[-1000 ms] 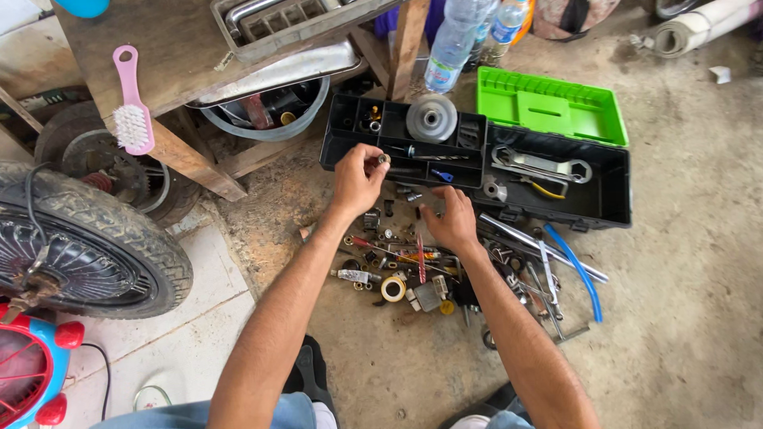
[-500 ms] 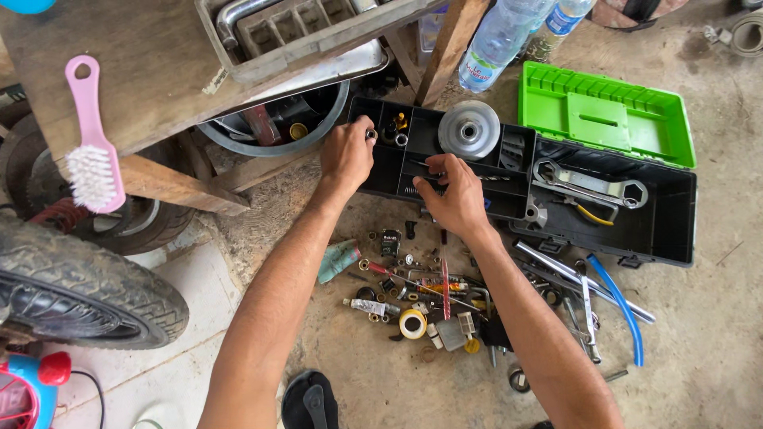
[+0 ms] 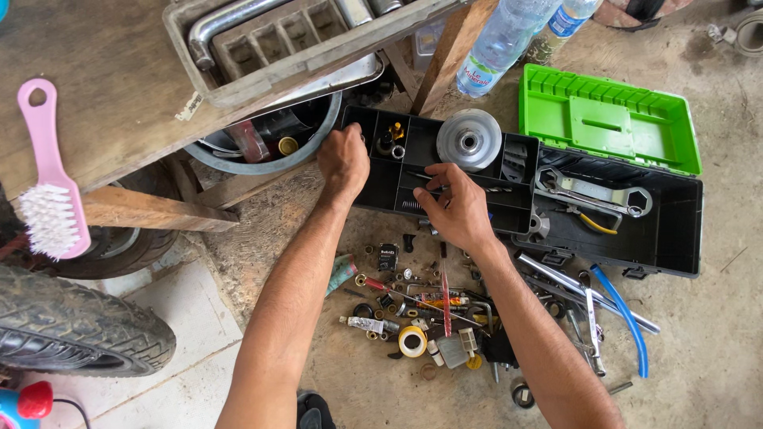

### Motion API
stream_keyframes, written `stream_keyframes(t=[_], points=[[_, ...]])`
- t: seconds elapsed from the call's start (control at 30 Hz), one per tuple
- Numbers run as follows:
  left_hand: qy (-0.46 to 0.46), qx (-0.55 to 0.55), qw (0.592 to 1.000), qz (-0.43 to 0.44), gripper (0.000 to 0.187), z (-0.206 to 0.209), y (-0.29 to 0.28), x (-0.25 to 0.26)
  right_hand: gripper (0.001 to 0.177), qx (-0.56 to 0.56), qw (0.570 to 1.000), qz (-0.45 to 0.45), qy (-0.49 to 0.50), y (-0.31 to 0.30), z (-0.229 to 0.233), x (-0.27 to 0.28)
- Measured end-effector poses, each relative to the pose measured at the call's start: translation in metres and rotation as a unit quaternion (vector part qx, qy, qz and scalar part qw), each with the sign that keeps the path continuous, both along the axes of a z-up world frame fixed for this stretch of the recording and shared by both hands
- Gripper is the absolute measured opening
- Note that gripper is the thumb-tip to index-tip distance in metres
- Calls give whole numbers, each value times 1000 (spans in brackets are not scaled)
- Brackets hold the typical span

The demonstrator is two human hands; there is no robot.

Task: The person cleans and reassembles small mechanical components, using a cloth to wipe a cylindrical part and a toothbrush to scrub threaded areas before organizing them in a toolbox.

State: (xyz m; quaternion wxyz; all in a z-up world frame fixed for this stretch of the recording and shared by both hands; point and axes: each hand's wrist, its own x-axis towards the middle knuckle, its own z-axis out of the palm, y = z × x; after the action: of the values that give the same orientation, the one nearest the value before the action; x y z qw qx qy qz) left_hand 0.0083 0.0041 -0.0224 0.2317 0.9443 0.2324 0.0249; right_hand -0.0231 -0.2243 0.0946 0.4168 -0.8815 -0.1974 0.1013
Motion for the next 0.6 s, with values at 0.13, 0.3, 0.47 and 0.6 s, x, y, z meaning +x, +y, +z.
stream_keyframes(t=[0.13, 0.3, 0.47, 0.6], points=[[8, -9, 1000, 22, 25, -3, -3, 6, 37, 4, 1000, -2, 7, -4, -4, 0], [72, -108, 989, 76, 28, -6, -4, 8, 37, -6, 1000, -10, 13, -9, -7, -1], [-9, -66, 997, 42, 35, -8, -2, 1, 37, -4, 999, -27, 33, -17, -2, -3], [-24, -83, 996, 9, 44, 20, -7, -15, 37, -6, 999, -41, 30, -25, 8, -5]])
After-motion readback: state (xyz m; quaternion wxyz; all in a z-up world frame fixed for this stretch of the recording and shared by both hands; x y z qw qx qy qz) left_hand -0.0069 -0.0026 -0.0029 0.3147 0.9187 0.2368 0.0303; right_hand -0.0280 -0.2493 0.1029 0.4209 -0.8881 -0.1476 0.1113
